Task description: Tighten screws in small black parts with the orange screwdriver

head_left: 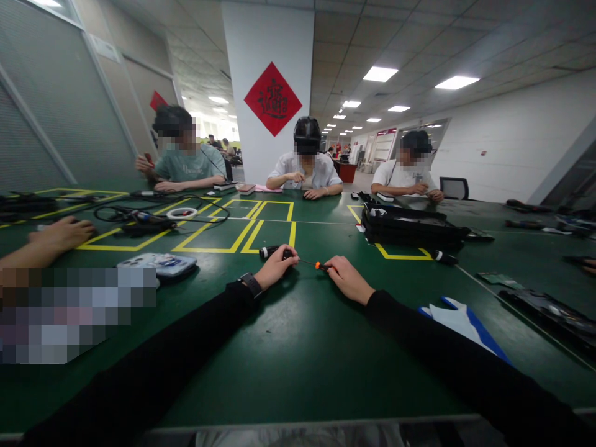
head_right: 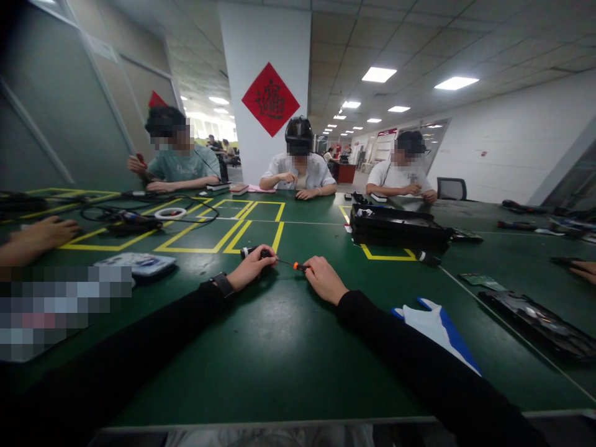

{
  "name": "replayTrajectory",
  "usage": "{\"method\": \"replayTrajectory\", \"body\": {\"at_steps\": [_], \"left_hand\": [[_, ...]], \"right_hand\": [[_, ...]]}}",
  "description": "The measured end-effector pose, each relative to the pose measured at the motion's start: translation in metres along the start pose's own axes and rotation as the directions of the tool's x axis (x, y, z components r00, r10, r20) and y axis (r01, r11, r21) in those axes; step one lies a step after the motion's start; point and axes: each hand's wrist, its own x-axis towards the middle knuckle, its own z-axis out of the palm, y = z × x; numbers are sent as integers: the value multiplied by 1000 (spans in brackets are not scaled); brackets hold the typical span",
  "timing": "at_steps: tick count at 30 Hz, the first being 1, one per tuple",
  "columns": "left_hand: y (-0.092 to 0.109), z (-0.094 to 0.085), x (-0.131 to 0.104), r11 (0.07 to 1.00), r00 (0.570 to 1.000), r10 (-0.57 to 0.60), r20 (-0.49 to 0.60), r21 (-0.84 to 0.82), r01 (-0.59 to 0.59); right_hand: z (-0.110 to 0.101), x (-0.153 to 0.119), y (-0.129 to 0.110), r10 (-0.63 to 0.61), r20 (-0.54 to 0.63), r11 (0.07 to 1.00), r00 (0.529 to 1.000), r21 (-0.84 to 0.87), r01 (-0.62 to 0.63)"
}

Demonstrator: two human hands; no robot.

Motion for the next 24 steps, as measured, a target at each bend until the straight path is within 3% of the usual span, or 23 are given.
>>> {"method": "replayTrajectory", "body": {"at_steps": [10,24], "left_hand": [[4,1,-1,1000,1000,-24,-14,13,25],[-3,-2,-1,1000,999,26,25,-7,-26]], "right_hand": [[-2,-2,-4,-15,-2,998,1000,59,15],[0,-2,-4,2,-3,1000,1000,-16,-2]]}}
